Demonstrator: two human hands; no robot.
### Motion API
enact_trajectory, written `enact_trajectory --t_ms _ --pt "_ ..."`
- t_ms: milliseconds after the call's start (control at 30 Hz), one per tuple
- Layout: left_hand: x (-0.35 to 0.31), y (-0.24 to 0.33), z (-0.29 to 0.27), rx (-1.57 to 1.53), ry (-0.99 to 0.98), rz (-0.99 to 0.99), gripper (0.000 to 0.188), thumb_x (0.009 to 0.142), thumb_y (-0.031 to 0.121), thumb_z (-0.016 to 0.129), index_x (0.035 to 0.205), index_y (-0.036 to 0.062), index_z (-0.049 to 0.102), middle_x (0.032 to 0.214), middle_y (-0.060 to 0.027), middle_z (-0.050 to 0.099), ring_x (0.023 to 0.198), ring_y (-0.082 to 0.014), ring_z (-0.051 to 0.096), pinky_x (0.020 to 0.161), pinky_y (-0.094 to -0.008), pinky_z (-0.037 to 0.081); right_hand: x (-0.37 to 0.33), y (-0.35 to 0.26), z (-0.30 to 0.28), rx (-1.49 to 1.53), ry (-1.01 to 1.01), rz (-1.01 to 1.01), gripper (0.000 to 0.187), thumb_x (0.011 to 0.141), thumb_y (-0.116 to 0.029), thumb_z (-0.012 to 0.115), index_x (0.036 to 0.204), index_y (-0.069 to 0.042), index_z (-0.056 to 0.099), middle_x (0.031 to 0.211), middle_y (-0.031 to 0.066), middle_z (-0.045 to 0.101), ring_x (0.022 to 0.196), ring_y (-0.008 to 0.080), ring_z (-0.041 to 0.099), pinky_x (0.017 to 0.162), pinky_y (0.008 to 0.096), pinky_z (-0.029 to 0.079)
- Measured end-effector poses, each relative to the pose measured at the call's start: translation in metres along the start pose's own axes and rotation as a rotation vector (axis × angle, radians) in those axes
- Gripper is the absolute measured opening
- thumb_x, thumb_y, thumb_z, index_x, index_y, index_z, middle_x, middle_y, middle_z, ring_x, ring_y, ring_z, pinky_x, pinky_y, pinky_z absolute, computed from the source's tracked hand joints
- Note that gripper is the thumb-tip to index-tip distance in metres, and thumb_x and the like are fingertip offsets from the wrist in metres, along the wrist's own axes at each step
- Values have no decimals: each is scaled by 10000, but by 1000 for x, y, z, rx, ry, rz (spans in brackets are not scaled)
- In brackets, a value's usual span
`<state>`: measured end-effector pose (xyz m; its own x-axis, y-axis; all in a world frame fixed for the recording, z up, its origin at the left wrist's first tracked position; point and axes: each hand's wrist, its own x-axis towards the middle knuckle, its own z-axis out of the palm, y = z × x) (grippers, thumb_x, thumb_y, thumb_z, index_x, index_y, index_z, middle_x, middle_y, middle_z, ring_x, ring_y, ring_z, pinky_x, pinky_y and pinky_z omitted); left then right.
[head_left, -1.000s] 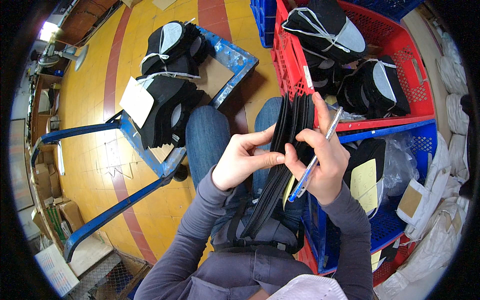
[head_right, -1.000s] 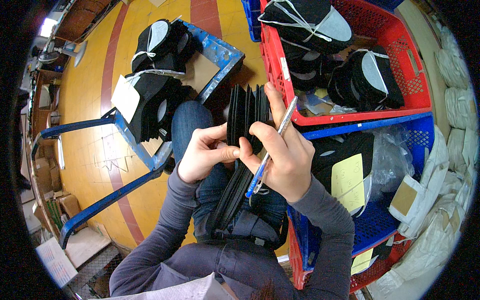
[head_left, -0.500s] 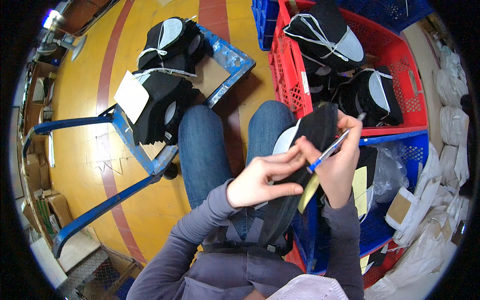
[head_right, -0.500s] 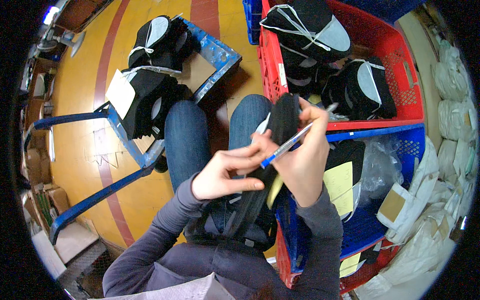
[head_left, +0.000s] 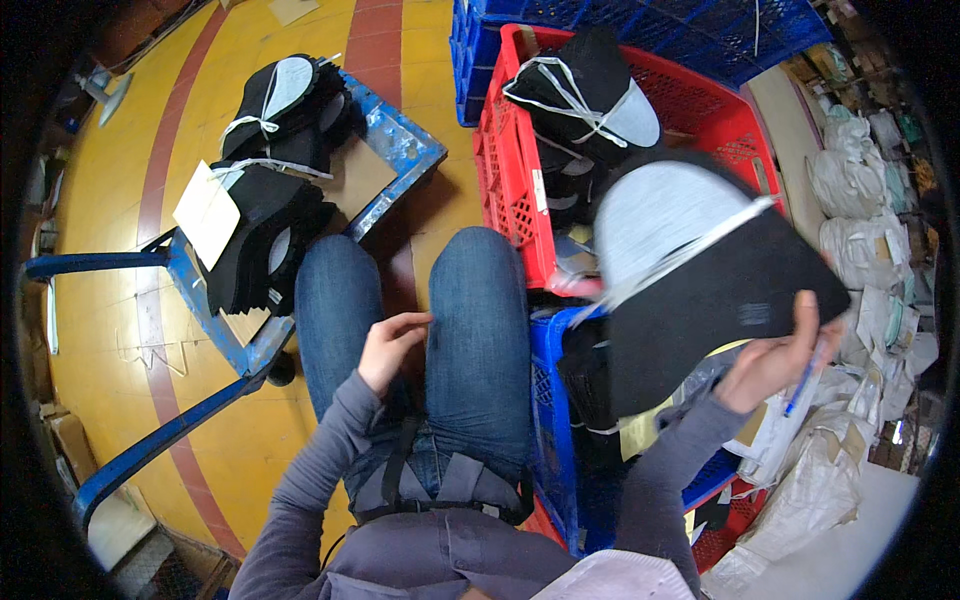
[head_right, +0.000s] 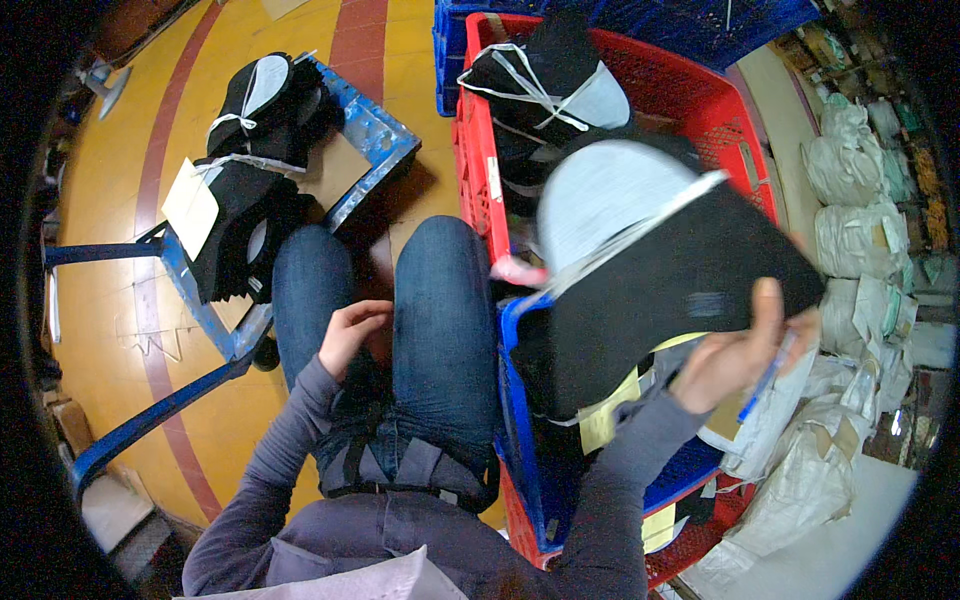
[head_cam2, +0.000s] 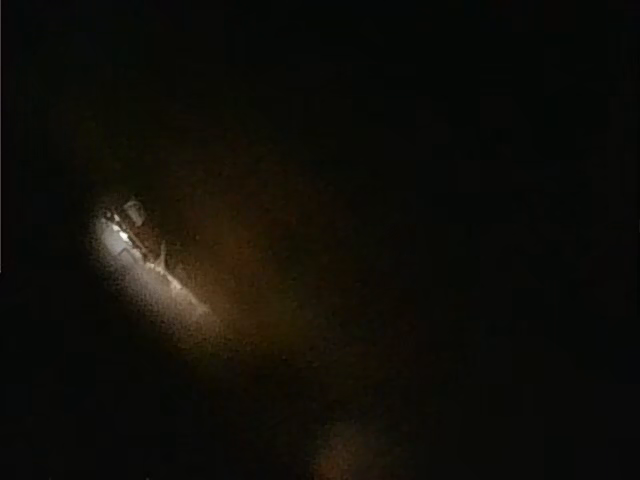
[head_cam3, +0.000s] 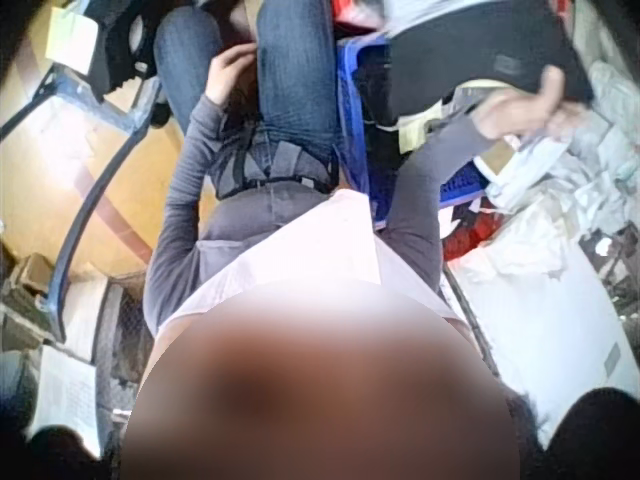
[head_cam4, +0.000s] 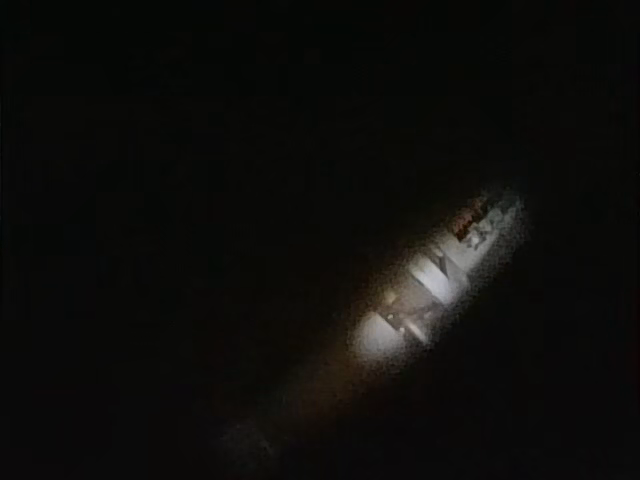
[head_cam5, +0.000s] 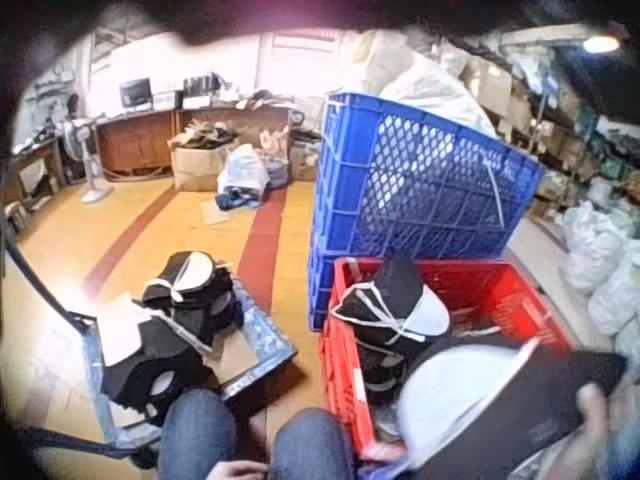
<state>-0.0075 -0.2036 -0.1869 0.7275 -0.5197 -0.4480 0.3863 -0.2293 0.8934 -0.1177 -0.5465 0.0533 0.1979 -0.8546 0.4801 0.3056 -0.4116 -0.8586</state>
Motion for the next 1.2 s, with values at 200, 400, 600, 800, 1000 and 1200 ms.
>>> enact_trajectory --t_ms 200,400,600,800,1000,1200 --pt "1 -38 -17 88 -41 -39 263 872 19 546 1119 -32 620 1046 -82 665 993 -146 602 892 -265 453 93 24 -33 -607 -15 -1004 333 802 32 690 808 -56 368 1206 327 542 1071 409 588 878 428 511" --pt "6 -37 3 -48 -42 -63 255 869 11 551 1109 -36 620 1058 -86 659 1004 -154 596 913 -265 443 76 132 -29 -1100 -895 -530 222 746 -92 724 940 -30 637 935 115 667 793 276 623 736 367 484" --pt "10 -52 1 49 19 -41 235 862 64 580 1069 -27 644 974 -78 676 929 -134 601 865 -270 456 52 50 -7 -456 -729 -451 563 884 -495 547 999 45 656 900 158 691 845 265 663 844 368 511" --pt "35 -98 8 294 85 -50 158 872 152 591 943 15 622 843 -74 646 806 -149 583 764 -307 475 3 -25 -3 -233 -655 -330 558 889 -493 540 1010 40 651 906 155 688 837 259 659 830 363 507" --pt "61 -135 30 340 141 -112 275 902 247 512 1022 24 621 978 -186 659 930 -334 630 806 -408 475 -60 22 25 -404 -1185 -149 553 893 -492 534 1021 34 646 911 151 685 829 252 655 817 358 504" --pt "70 -130 37 289 179 -294 375 885 324 474 1112 71 632 1076 -214 638 1037 -359 599 880 -442 448 -87 44 39 -444 -1451 -93 548 898 -491 528 1032 28 641 916 148 682 821 246 651 803 353 500"
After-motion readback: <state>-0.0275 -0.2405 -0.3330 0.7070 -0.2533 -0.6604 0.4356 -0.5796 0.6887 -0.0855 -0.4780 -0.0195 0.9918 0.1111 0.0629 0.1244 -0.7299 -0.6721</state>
